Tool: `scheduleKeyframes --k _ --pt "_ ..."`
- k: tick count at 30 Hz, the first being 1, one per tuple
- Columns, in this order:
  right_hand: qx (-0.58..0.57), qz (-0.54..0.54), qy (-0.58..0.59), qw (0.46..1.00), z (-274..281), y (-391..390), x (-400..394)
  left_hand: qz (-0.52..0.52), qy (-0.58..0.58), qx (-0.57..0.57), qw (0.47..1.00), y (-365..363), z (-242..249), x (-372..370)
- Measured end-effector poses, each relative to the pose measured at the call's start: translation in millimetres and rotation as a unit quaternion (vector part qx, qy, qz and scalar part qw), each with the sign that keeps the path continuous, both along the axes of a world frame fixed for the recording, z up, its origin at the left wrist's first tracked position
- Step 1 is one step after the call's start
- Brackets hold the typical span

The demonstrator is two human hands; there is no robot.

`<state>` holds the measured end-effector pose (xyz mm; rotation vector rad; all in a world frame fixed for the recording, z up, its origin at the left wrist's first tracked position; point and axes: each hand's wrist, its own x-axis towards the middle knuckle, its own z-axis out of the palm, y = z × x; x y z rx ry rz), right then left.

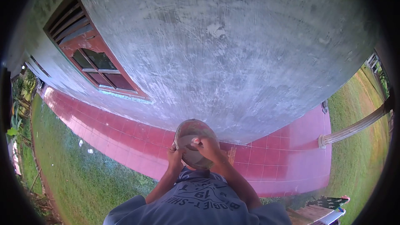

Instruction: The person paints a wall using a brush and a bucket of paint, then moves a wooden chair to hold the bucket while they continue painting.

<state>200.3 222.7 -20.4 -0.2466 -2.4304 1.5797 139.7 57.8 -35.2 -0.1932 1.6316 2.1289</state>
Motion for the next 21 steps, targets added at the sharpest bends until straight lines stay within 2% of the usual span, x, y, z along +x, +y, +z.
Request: scheduleKeyframes --k 1,5,6,8,9,12,15,17,18,20,21 --pt "0.002 -0.003 0.003 1.000 -2.9 1.6 -4.3 -0.001 0.007 -0.013 1.000 1.2 3.8 -0.5" --pt "0.051 0.121 -0.029 0.991 0.3 11.7 -20.4 -0.054 -0.003 0.021 0.998 5.4 32.7 1.0" --pt "0.071 0.171 -0.053 0.981 5.6 15.4 -24.0 -0.058 -0.001 0.022 0.998 3.7 26.1 -2.0" --pt "0.085 0.198 -0.052 0.975 -2.6 21.9 -30.7 -0.094 -0.006 0.021 0.995 -1.4 6.6 -6.9" --pt "0.098 0.230 -0.051 0.967 0.1 24.4 -34.3 -0.096 -0.004 0.024 0.995 0.2 12.1 -7.2" --pt "0.131 0.223 -0.075 0.963 10.6 27.3 -40.6 -0.133 -0.003 0.022 0.991 2.5 24.6 -7.2" --pt "0.195 0.213 -0.072 0.955 17.0 28.1 -46.4 -0.143 0.005 0.080 0.986 2.0 20.0 -7.3" --pt "0.191 0.204 -0.068 0.958 17.1 27.7 -46.5 -0.151 -0.048 0.057 0.986 3.0 9.4 -9.6" --pt "0.183 0.198 -0.066 0.961 15.3 25.2 -45.9 -0.156 -0.028 0.038 0.987 2.5 8.5 -10.2" --pt "0.110 0.190 -0.065 0.973 -43.5 25.3 -54.2 -0.147 -0.039 0.052 0.987 3.3 -16.1 -13.0" --pt "0.162 0.170 -0.050 0.971 -36.2 22.1 -52.5 -0.143 -0.034 0.015 0.989 2.7 -12.7 -12.3"
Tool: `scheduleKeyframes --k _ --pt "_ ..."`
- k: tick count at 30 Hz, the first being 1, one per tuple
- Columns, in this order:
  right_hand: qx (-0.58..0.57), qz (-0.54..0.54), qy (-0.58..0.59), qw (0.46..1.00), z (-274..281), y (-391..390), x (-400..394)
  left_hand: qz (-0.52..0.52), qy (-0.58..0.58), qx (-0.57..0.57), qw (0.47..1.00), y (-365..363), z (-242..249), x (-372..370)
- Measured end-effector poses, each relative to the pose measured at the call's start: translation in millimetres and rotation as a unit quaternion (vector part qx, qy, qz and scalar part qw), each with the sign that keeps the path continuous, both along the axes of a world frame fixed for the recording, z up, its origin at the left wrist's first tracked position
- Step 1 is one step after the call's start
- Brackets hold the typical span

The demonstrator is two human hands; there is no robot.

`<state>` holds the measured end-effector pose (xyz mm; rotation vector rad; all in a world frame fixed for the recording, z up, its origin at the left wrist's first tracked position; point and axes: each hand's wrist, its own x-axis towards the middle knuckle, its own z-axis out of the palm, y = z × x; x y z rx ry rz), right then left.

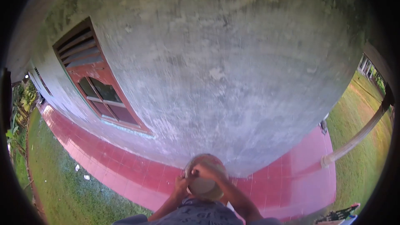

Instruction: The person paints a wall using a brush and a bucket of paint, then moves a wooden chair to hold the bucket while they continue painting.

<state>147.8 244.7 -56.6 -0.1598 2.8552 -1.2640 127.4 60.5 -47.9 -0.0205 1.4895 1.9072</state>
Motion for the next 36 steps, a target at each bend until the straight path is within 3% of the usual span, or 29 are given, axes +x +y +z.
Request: scheduleKeyframes --k 1,7,9,12,14,18,19,22,24,25,27,28,29,36 --pt "0.049 -0.015 0.027 0.998 6.5 -3.8 2.3 -0.006 -0.027 0.016 0.999 -1.5 13.7 0.7" --pt "-0.092 -0.098 0.046 0.990 -50.9 -17.3 -5.6 -0.003 -0.027 0.034 0.999 -8.3 -11.7 -10.3" --pt "-0.109 -0.115 0.029 0.987 -51.1 -15.3 -12.4 -0.002 -0.016 -0.047 0.999 -12.8 -29.8 -15.7" --pt "-0.113 -0.135 -0.023 0.984 -35.9 -25.7 -7.1 -0.034 0.080 -0.090 0.992 -20.2 1.1 -14.6" --pt "-0.172 -0.161 -0.014 0.972 -38.8 -30.3 -8.8 -0.017 0.072 -0.084 0.994 -15.9 -6.7 -27.0" --pt "-0.177 -0.181 -0.003 0.967 -38.1 -37.7 -21.4 0.018 0.035 -0.099 0.994 -21.0 -45.0 -53.2" --pt "-0.135 -0.191 0.002 0.972 -50.4 -34.8 -29.3 0.019 0.023 -0.111 0.993 -29.0 -53.5 -56.7" --pt "-0.104 -0.218 0.001 0.970 -70.5 -38.8 -41.2 -0.037 0.007 -0.167 0.985 -41.5 -34.7 -79.7" --pt "-0.070 -0.225 0.065 0.970 -63.3 -43.8 -53.0 -0.008 -0.022 -0.104 0.994 -46.0 -11.6 -90.9" --pt "-0.042 -0.230 0.133 0.963 -48.3 -49.0 -59.6 -0.004 -0.022 -0.034 0.999 -50.8 -31.0 -96.8" --pt "-0.050 -0.236 0.039 0.970 -23.5 -51.1 -68.0 0.015 -0.055 0.008 0.998 -50.2 -28.7 -111.3" --pt "-0.166 -0.269 0.020 0.949 -24.2 -57.2 -71.6 0.003 -0.061 -0.015 0.998 -50.8 -1.9 -120.8" --pt "-0.160 -0.275 0.018 0.948 -36.2 -57.2 -74.7 0.003 -0.087 0.016 0.996 -51.2 1.4 -128.5" --pt "-0.157 -0.341 -0.023 0.926 -46.0 -66.9 -76.7 -0.030 -0.062 0.020 0.997 -67.7 -52.3 -184.3"
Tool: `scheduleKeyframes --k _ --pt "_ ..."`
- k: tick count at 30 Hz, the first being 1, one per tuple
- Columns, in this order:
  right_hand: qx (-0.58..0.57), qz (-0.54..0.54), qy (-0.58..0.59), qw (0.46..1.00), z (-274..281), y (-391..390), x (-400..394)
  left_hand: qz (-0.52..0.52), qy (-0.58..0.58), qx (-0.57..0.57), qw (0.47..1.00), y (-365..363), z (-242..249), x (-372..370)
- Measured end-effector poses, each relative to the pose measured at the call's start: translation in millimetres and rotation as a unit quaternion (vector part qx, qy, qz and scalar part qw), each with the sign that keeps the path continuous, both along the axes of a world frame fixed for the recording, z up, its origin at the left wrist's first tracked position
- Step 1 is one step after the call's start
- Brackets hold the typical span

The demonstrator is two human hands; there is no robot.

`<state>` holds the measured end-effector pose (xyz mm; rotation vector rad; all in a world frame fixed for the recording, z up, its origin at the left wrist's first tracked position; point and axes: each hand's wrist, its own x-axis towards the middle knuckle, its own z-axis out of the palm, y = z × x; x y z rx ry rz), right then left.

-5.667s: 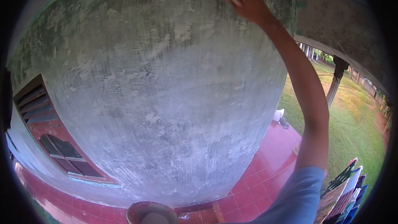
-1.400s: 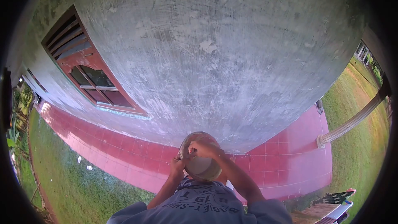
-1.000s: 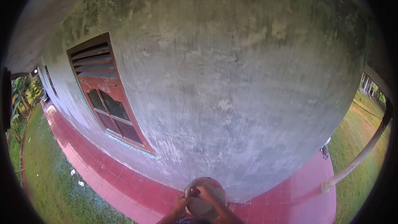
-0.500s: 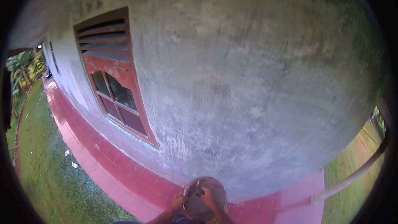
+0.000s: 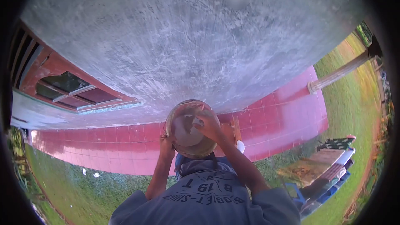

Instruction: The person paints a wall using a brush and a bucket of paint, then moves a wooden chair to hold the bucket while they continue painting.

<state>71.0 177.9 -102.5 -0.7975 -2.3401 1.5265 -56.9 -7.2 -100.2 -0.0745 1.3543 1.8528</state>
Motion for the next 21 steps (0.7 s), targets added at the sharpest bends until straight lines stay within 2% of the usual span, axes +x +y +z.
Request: scheduleKeyframes --k 2,6,8,9,13,17,18,19,21 --pt "0.060 -0.009 0.000 0.998 9.3 -3.7 1.0 0.000 0.011 -0.020 1.000 0.9 10.6 -8.2" --pt "0.010 -0.077 -0.018 0.997 -10.5 -12.4 16.0 -0.051 0.006 0.010 0.999 -14.6 -20.0 -29.0" --pt "0.011 -0.120 0.012 0.993 -12.7 -13.7 33.9 -0.052 -0.001 0.007 0.999 -14.0 -22.6 -33.5" --pt "-0.031 -0.124 -0.037 0.991 -11.9 -12.7 47.1 -0.046 -0.007 0.008 0.999 -14.2 -23.7 -35.4" --pt "0.003 -0.213 0.002 0.977 -40.8 -27.9 122.8 -0.081 0.002 0.033 0.996 -12.4 -23.0 -40.5" --pt "-0.052 -0.327 -0.158 0.930 -76.0 -71.8 225.7 -0.079 -0.001 0.008 0.997 -6.2 -28.8 -48.2" --pt "-0.066 -0.347 -0.211 0.912 -61.0 -86.9 240.8 -0.078 0.000 0.000 0.997 -5.6 -30.1 -50.5" --pt "-0.054 -0.366 -0.203 0.907 -88.8 -107.3 272.2 -0.087 -0.003 -0.002 0.996 -3.0 -30.8 -52.1" --pt "-0.065 -0.389 -0.231 0.890 -99.2 -146.2 303.0 -0.079 0.009 0.008 0.997 0.1 -31.4 -54.6"
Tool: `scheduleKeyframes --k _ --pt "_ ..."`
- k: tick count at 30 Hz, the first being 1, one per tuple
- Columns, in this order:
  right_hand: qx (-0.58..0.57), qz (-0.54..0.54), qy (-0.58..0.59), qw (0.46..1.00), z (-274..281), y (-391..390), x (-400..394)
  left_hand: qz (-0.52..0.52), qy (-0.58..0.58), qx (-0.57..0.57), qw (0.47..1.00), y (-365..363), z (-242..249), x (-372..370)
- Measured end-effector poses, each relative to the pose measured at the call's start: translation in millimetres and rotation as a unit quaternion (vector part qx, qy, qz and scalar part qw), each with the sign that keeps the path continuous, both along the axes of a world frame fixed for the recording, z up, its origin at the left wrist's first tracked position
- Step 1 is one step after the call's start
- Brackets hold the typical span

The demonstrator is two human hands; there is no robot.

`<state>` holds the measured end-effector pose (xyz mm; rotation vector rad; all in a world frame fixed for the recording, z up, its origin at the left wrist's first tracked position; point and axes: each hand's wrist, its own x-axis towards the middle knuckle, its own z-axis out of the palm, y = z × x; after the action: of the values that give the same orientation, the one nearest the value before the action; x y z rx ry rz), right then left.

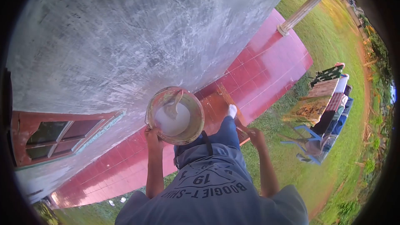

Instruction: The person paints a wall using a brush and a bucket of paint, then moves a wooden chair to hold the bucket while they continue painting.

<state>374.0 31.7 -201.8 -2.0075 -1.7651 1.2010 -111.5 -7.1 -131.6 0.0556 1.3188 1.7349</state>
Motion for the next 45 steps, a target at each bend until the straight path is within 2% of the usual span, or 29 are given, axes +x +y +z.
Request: scheduleKeyframes --k 2,4,5,7,9,12,13,15,16,17,18,19,20,21,22,23,25,27,29,30,31,33,34,37,41,43,44,45 --pt "-0.014 -0.027 -0.025 0.999 1.9 -32.0 9.2 -0.009 0.008 -0.022 1.000 1.8 -0.6 -2.7" --pt "-0.102 -0.064 -0.024 0.992 4.1 -56.0 8.1 -0.017 0.019 -0.039 0.999 7.4 -5.8 -6.0" --pt "-0.105 -0.069 -0.024 0.992 -0.4 -64.6 7.9 -0.022 0.027 -0.019 0.999 6.7 -10.6 -7.3" --pt "-0.172 -0.056 0.001 0.984 -19.2 -77.3 8.4 -0.023 0.039 -0.005 0.999 4.5 -19.1 -4.1" --pt "-0.171 -0.024 0.016 0.985 -36.2 -79.7 6.0 -0.019 0.027 -0.015 0.999 6.9 -30.6 -2.6" --pt "-0.234 0.000 0.062 0.970 -66.3 -59.6 1.5 0.016 0.041 -0.024 0.999 13.4 -54.7 8.6" --pt "-0.235 0.001 0.070 0.969 -96.3 -57.0 6.7 0.015 0.049 -0.025 0.998 19.9 -52.8 14.7" --pt "-0.274 -0.062 0.164 0.946 -173.9 -41.9 24.5 0.017 0.049 -0.037 0.998 29.4 -58.5 28.8" --pt "-0.270 -0.080 0.183 0.942 -223.2 -33.1 36.9 0.015 0.056 -0.041 0.997 31.5 -78.8 32.2" --pt "-0.284 -0.169 0.252 0.909 -239.3 -19.9 34.1 0.003 0.053 -0.055 0.997 28.8 -101.3 33.6" --pt "-0.296 -0.198 0.257 0.898 -274.4 -9.8 43.4 -0.014 0.050 -0.075 0.996 21.9 -120.1 34.1" --pt "-0.254 -0.174 0.206 0.929 -294.7 -5.6 49.1 -0.025 0.056 -0.096 0.993 9.5 -135.7 38.3" --pt "-0.205 -0.145 0.152 0.956 -306.2 -9.4 53.2 -0.029 0.100 -0.068 0.992 1.3 -148.9 47.4" --pt "-0.199 -0.152 0.157 0.955 -309.4 -9.5 51.4 0.005 0.070 -0.075 0.995 20.5 -146.9 58.4" --pt "-0.241 -0.225 0.191 0.924 -307.7 -7.9 50.6 0.040 0.042 -0.081 0.995 39.6 -145.4 69.3" --pt "-0.288 -0.296 0.220 0.884 -300.5 -18.6 52.8 0.034 0.041 -0.080 0.995 41.1 -147.0 74.2" --pt "-0.283 -0.318 0.253 0.869 -287.4 -33.9 63.4 -0.022 0.020 -0.084 0.996 39.6 -159.8 76.0" --pt "-0.332 -0.335 0.272 0.839 -289.4 -62.5 76.5 -0.089 0.003 -0.050 0.995 33.3 -187.9 66.0" --pt "-0.293 -0.394 0.218 0.844 -322.1 -110.3 92.3 -0.064 0.031 -0.061 0.996 35.8 -197.7 64.4" --pt "-0.274 -0.410 0.221 0.841 -351.3 -143.4 107.3 -0.043 0.017 -0.076 0.996 48.0 -179.0 77.8" --pt "-0.271 -0.426 0.226 0.833 -358.4 -172.2 110.8 -0.061 0.019 -0.077 0.995 50.2 -176.5 76.5" --pt "-0.303 -0.529 0.141 0.780 -366.9 -216.7 101.6 -0.145 0.018 -0.067 0.987 56.2 -176.4 70.5" --pt "-0.328 -0.545 0.145 0.757 -359.3 -233.8 88.3 -0.143 0.011 -0.057 0.988 67.2 -157.4 85.1" --pt "-0.406 -0.549 0.153 0.714 -366.5 -297.3 48.2 -0.229 0.020 -0.078 0.970 68.0 -198.8 57.5" --pt "-0.392 -0.589 0.177 0.685 -418.3 -374.6 -15.2 -0.227 -0.007 -0.068 0.971 92.3 -235.5 59.1" --pt "-0.330 -0.582 0.161 0.726 -441.9 -393.2 -42.0 -0.322 0.024 -0.099 0.941 99.1 -278.1 43.9" --pt "-0.319 -0.593 0.162 0.721 -455.3 -399.8 -59.5 -0.330 0.003 -0.069 0.942 102.3 -294.6 43.1" --pt "-0.233 -0.609 0.129 0.747 -455.6 -389.0 -83.8 -0.338 -0.003 -0.062 0.939 103.3 -317.3 37.2"
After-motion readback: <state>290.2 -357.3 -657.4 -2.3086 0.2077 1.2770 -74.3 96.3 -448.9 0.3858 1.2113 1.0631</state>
